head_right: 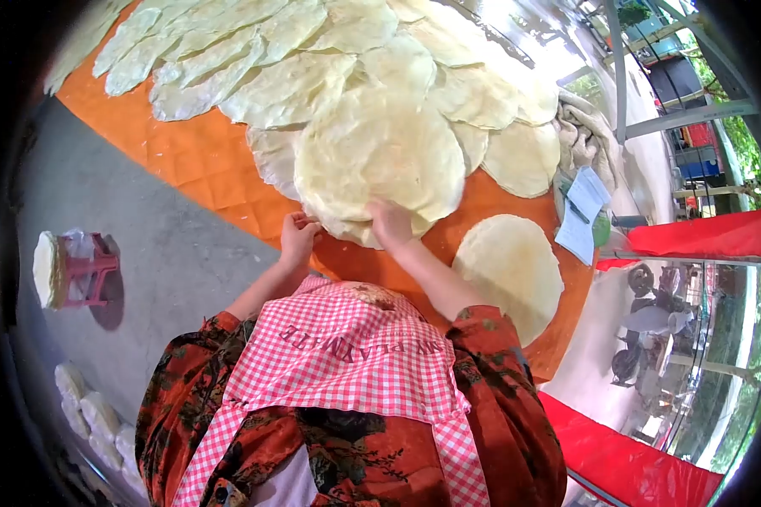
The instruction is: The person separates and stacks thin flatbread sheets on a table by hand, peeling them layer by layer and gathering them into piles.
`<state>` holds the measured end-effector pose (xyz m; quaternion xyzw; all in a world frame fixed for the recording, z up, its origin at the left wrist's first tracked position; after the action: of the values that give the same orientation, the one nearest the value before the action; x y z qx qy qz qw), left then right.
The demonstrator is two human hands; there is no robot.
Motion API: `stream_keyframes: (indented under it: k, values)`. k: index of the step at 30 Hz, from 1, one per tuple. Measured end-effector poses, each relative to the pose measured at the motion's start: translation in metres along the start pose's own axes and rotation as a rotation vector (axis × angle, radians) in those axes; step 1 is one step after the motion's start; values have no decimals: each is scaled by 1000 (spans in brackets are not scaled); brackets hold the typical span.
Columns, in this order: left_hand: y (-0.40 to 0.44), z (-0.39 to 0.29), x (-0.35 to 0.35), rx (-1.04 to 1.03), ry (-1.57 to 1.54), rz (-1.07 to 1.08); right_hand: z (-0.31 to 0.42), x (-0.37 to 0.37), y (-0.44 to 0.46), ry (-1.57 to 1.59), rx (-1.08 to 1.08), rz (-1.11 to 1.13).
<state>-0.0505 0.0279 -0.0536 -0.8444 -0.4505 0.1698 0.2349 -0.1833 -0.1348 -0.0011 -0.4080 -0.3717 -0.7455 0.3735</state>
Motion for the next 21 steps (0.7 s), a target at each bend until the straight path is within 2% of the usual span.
stream_keyframes:
  k: [2, 5, 9, 12, 13, 15, 19, 21]
  values:
    - [0, 2, 2, 69, -91, 41, 1, -13, -7, 17, 94, -124]
    - [-6, -8, 2, 146, -190, 32, -15, -3, 0, 46, -42, 24]
    - [-5, -21, -2, 224, -364, 49, 10, 30, 13, 27, -92, 42]
    - [4, -15, 3, 278, -316, 203, 15, 11, -2, -15, 61, -48]
    - [1, -18, 1, 320, -333, 223, 13, 0, -9, -80, 86, 25]
    - [-4, -22, -4, 403, -371, 262, 11, -12, -20, -101, 90, 1]
    - [-4, -19, -5, 391, -339, 339, 5, -10, -16, -20, 54, 116]
    - [-9, -25, -9, 354, -368, 368, 19, -1, -17, -43, 77, 79]
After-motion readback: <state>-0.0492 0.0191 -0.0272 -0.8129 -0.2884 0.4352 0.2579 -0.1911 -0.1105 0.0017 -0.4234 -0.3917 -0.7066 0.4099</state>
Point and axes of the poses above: each hand's wrist, its own y-axis towards the middle knuckle, its own x-axis out of the back of the hand, z = x × y, the point moved 1 cm from there along y, towards the middle knuckle, and after that the axes turned 3 degrees about x, right-handed, at the moved point
